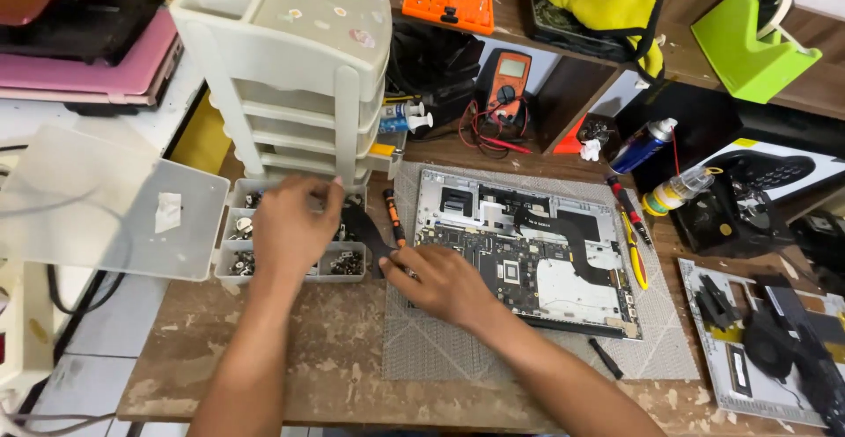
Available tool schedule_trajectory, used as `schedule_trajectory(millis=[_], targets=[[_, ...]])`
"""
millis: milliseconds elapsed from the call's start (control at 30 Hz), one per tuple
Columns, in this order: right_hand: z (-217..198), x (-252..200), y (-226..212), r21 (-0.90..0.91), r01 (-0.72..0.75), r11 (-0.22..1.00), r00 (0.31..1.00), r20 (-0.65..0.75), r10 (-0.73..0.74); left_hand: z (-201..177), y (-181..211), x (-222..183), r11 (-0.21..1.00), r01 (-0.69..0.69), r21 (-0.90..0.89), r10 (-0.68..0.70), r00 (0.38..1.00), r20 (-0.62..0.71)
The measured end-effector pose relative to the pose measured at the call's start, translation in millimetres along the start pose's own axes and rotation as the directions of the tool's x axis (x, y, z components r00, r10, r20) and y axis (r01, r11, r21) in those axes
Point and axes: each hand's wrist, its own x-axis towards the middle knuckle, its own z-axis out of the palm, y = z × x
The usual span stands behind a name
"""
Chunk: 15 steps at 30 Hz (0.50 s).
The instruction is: Cleaning a laptop motherboard with a cloth and installing it back into the laptop chassis.
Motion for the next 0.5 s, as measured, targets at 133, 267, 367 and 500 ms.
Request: schedule_trajectory(millis=[133, 267, 367, 500], targets=[[4.3, -2.2, 9.4, 0.19, -0.157, 0.969, 0.985, -0.043, 0.168, 2.0, -0.4, -0.2, 0.999, 0.035, 0.004, -0.035, 0.992, 0.118], [10.9, -4.9, 16.6, 0.64, -0.462, 0.614, 0.819, 0.042, 0.572, -5.6, 3.3, 0.2, 0.995, 0.049, -0.091, -0.035, 0.988, 0.148], [4.8, 3.9, 12.2, 0.843, -0.447, 0.3, 0.735, 0.154, 0.661, -6.6, 6.8, -3.7, 0.976, 0.109, -0.189, -0.077, 0.983, 0.168], [3.7, 16.8, 10.4, 0.855, -0.479, 0.2, 0.705, 0.238, 0.668, 5.3, 12.4, -10.5, 0.934, 0.041, -0.354, 0.0, 0.994, 0.113]])
